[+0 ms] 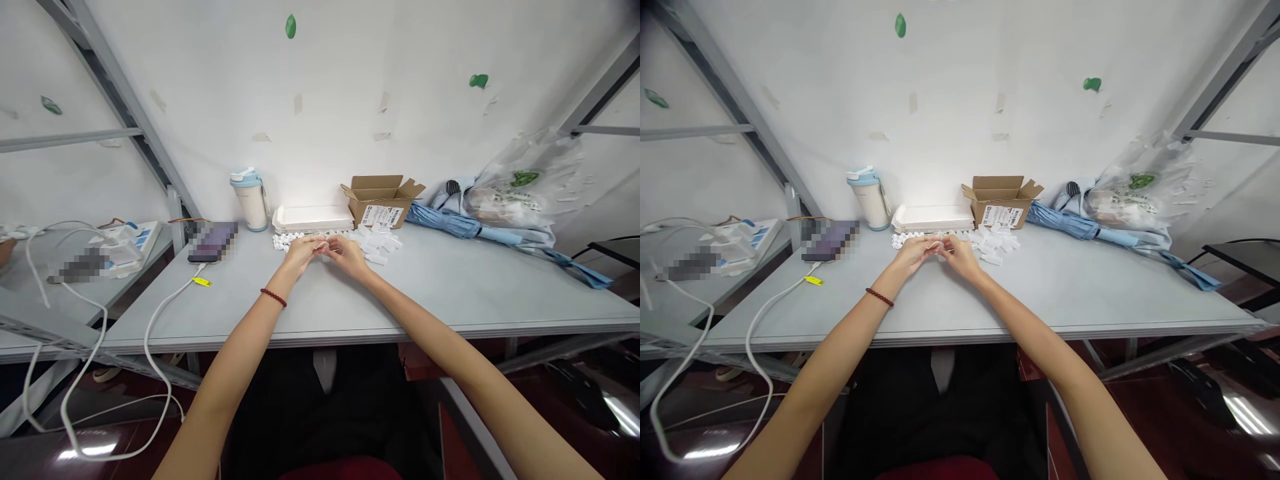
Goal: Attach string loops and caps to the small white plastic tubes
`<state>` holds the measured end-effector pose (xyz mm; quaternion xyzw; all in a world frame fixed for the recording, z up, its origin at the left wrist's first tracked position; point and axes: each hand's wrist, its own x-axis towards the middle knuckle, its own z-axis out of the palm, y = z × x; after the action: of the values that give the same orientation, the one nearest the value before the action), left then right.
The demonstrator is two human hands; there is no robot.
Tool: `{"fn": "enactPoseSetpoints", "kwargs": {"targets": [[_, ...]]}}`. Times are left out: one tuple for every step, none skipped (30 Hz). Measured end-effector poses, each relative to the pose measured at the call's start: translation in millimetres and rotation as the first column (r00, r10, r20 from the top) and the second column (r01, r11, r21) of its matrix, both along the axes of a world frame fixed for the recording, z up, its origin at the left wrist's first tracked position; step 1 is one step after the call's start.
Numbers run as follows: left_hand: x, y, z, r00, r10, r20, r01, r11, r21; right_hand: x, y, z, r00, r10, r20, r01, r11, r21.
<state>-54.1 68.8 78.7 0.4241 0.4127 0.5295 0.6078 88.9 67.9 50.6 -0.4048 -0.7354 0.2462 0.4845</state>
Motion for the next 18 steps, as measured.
{"fn": "enactPoseSetpoints", "kwargs": {"targets": [[0.3,-1.0,0.9,1.0,0.002,-0.026,-0.002,1.0,0.004,0.3,0.4,-0.6,1.0,0.003,0.006,-0.003,1.0,0.003],[0.7,-1.9,1.7,0.999,0.005,-0.05,-0.004,1.0,0.007,0.7,0.8,-1.0,1.0,0.007,0.013,-0.007,1.0,0.004],[1.1,-2.6,2.3,0.997,0.007,-0.073,-0.006,1.0,0.011,1.0,1.1,-1.4,1.0,0.009,0.021,-0.009,1.0,0.003],[1.4,-3.1,2.6,0.996,0.011,-0.093,-0.01,1.0,0.015,1.3,1.5,-1.8,1.0,0.008,0.03,-0.009,1.0,0.002],[1.7,-3.4,2.5,0.994,0.02,-0.109,-0.018,1.0,0.018,1.5,1.7,-2.0,0.999,0.004,0.038,-0.004,1.0,0.003],[1.9,-3.6,2.3,0.992,0.031,-0.124,-0.028,0.999,0.021,1.7,1.9,-2.2,0.999,-0.003,0.047,0.003,1.0,0.006],[2.1,-3.7,2.0,0.99,0.04,-0.136,-0.036,0.999,0.03,1.7,2.0,-2.4,0.999,-0.009,0.053,0.008,1.0,0.01],[2.2,-3.7,1.7,0.987,0.047,-0.151,-0.042,0.998,0.042,1.7,2.0,-2.4,0.998,-0.01,0.057,0.01,1.0,0.014],[2.2,-3.8,1.4,0.984,0.055,-0.169,-0.046,0.997,0.058,1.7,1.9,-2.3,0.998,-0.009,0.057,0.009,1.0,0.015],[2.2,-3.9,1.3,0.979,0.065,-0.195,-0.051,0.996,0.078,1.6,1.8,-2.2,0.998,-0.009,0.054,0.008,1.0,0.012],[2.1,-4.0,1.2,0.971,0.077,-0.228,-0.055,0.993,0.105,1.4,1.7,-1.9,0.999,-0.011,0.051,0.01,1.0,0.007],[2.1,-4.1,1.2,0.959,0.091,-0.267,-0.055,0.989,0.137,1.3,1.5,-1.6,0.999,-0.017,0.051,0.017,1.0,0.0],[2.0,-4.0,1.2,0.946,0.105,-0.308,-0.053,0.984,0.171,1.2,1.3,-1.1,0.998,-0.029,0.053,0.029,1.0,-0.006],[1.9,-3.9,1.1,0.932,0.116,-0.344,-0.046,0.977,0.207,1.1,1.1,-0.6,0.998,-0.041,0.056,0.042,0.999,-0.011],[1.8,-3.6,0.9,0.92,0.121,-0.373,-0.031,0.97,0.239,1.0,0.8,0.0,0.997,-0.051,0.06,0.052,0.998,-0.017],[1.7,-3.3,0.6,0.91,0.12,-0.396,-0.012,0.964,0.267,1.1,0.5,0.6,0.996,-0.056,0.062,0.058,0.998,-0.024],[1.6,-2.8,0.2,0.904,0.117,-0.412,0.007,0.958,0.288,1.2,0.2,1.3,0.996,-0.057,0.063,0.059,0.998,-0.03],[1.4,-2.3,-0.3,0.898,0.114,-0.424,0.022,0.953,0.303,1.3,-0.1,1.9,0.996,-0.057,0.062,0.06,0.998,-0.036]]}}
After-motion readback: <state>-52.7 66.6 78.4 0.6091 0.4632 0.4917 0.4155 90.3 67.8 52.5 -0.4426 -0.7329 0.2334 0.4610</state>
